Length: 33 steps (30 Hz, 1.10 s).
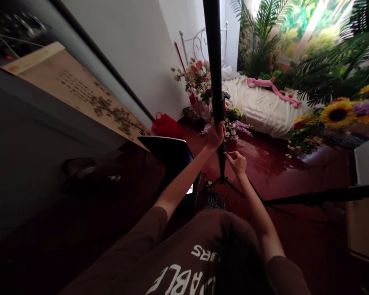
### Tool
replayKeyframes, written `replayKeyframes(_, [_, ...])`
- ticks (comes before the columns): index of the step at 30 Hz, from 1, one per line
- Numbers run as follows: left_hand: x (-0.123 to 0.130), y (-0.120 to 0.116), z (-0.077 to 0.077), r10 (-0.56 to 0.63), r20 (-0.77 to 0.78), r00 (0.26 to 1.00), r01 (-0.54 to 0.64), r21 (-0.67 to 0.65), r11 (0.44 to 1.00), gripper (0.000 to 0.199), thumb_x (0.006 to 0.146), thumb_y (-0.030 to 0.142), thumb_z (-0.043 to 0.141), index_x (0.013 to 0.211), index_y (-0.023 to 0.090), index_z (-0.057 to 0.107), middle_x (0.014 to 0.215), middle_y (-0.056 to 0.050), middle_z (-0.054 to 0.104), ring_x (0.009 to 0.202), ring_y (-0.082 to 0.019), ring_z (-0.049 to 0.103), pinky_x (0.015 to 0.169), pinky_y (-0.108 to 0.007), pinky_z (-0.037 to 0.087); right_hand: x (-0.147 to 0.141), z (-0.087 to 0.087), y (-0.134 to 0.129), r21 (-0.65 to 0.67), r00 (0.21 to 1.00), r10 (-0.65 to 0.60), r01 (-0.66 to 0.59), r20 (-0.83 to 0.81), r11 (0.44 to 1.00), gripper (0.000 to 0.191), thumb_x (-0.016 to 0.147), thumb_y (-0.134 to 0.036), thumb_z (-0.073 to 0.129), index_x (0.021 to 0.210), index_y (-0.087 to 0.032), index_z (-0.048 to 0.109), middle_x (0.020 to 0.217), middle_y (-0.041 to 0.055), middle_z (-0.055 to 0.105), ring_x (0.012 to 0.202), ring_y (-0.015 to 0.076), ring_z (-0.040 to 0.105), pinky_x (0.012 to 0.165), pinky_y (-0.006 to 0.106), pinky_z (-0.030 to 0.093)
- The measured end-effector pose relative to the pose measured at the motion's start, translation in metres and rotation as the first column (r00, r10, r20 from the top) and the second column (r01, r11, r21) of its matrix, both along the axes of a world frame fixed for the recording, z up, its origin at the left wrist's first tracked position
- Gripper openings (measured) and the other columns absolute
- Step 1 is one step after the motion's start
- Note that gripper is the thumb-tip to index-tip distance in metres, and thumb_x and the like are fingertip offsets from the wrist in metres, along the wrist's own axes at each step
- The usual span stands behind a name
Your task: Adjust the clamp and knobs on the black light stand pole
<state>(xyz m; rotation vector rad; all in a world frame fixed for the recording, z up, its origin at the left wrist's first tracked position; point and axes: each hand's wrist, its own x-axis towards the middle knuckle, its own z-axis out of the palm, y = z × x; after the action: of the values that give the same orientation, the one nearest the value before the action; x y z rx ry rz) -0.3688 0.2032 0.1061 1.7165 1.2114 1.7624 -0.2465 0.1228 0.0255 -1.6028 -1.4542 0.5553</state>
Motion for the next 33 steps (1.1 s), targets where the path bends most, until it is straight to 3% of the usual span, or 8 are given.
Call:
replayKeyframes(6, [-0.001, -0.005, 0.004, -0.065, 0.051, 0.997, 0.066, -0.002, 0.998, 0.039, 0.093, 0.056, 0.038, 0.099, 0.021, 0.055, 0.061, 0.005, 0.057, 0.05, -0.007, 0.054, 0.054, -0.021, 0.044, -0.004, -0.008, 0.014, -0.101, 0.959, 0.04, -0.071, -0.279, 0.992, 0.054, 0.075, -0.065, 0.06, 0.046, -0.021, 0.05, 0.039, -0.0042, 0.044, 0.04, 0.0099, 0.042, 0.047, 0.024, 0.031])
replayKeyframes(12, [0.009, -0.014, -0.002, 0.052, 0.111, 0.992, -0.047, -0.053, 0.997, 0.04, 0.094, 0.054, 0.038, 0.102, 0.02, 0.056, 0.075, -0.001, 0.062, 0.07, -0.01, 0.061, 0.07, -0.025, 0.048, -0.011, -0.01, 0.013, -0.147, 0.845, 0.076, -0.18, -0.529, 0.973, 0.05, 0.07, -0.066, 0.065, 0.056, -0.022, 0.046, 0.04, -0.0054, 0.047, 0.038, 0.0088, 0.045, 0.042, 0.021, 0.034])
replayKeyframes(17, [0.034, -0.053, -0.011, 0.323, 0.183, 0.929, -0.308, -0.103, 0.946, 0.039, 0.097, 0.044, 0.034, 0.125, 0.019, 0.046, 0.121, -0.015, 0.055, 0.117, -0.019, 0.053, 0.099, -0.037, 0.043, 0.003, -0.023, -0.017, -0.231, 0.744, 0.071, -0.295, -0.664, 0.927, 0.044, 0.068, -0.062, 0.067, 0.072, -0.02, 0.058, 0.054, -0.0024, 0.06, 0.046, 0.01, 0.058, 0.045, 0.019, 0.045])
replayKeyframes(21, [0.061, -0.091, -0.022, 0.4, 0.151, 0.904, -0.388, -0.105, 0.916, 0.043, 0.095, 0.039, 0.041, 0.133, 0.02, 0.039, 0.139, -0.018, 0.04, 0.137, -0.024, 0.036, 0.111, -0.043, 0.035, 0.029, -0.051, -0.059, -0.305, 0.719, -0.017, -0.273, -0.695, 0.912, 0.036, 0.064, -0.052, 0.073, 0.073, -0.019, 0.061, 0.059, -0.0012, 0.065, 0.052, 0.0119, 0.063, 0.047, 0.02, 0.049])
replayKeyframes(23, [0.073, -0.103, -0.031, 0.333, 0.127, 0.934, -0.321, -0.11, 0.941, 0.037, 0.094, 0.036, 0.043, 0.127, 0.02, 0.044, 0.136, -0.017, 0.044, 0.133, -0.023, 0.04, 0.109, -0.043, 0.038, 0.047, -0.067, -0.081, -0.345, 0.711, -0.097, -0.213, -0.697, 0.914, 0.035, 0.063, -0.05, 0.074, 0.074, -0.019, 0.062, 0.061, 0.0004, 0.067, 0.054, 0.0135, 0.065, 0.048, 0.021, 0.05])
replayKeyframes(26, [0.092, -0.11, -0.045, 0.07, 0.151, 0.986, -0.043, -0.175, 0.984, 0.022, 0.094, 0.03, 0.04, 0.11, 0.02, 0.052, 0.109, -0.011, 0.062, 0.104, -0.018, 0.061, 0.091, -0.035, 0.049, 0.079, -0.085, -0.11, -0.432, 0.691, -0.25, -0.1, -0.679, 0.896, 0.031, 0.063, -0.047, 0.075, 0.072, -0.019, 0.063, 0.06, 0.0022, 0.069, 0.052, 0.0154, 0.065, 0.046, 0.023, 0.05])
replayKeyframes(29, [0.117, -0.115, -0.052, -0.229, 0.194, 0.954, 0.274, -0.25, 0.929, 0.015, 0.093, 0.023, 0.04, 0.096, 0.021, 0.054, 0.08, -0.002, 0.065, 0.067, -0.011, 0.062, 0.068, -0.026, 0.051, 0.113, -0.094, -0.137, -0.514, 0.626, -0.429, 0.053, -0.651, 0.856, 0.026, 0.062, -0.042, 0.075, 0.069, -0.02, 0.064, 0.057, 0.0026, 0.068, 0.049, 0.0159, 0.065, 0.042, 0.023, 0.049])
replayKeyframes(33, [0.162, -0.127, -0.05, -0.457, 0.167, 0.874, 0.486, -0.241, 0.84, 0.013, 0.091, 0.022, 0.044, 0.091, 0.021, 0.057, 0.077, 0.0, 0.065, 0.062, -0.009, 0.061, 0.064, -0.023, 0.05, 0.149, -0.097, -0.177, -0.499, 0.493, -0.567, 0.277, -0.659, 0.821, 0.024, 0.061, -0.041, 0.073, 0.07, -0.02, 0.065, 0.062, 0.0025, 0.07, 0.05, 0.0152, 0.065, 0.042, 0.022, 0.049])
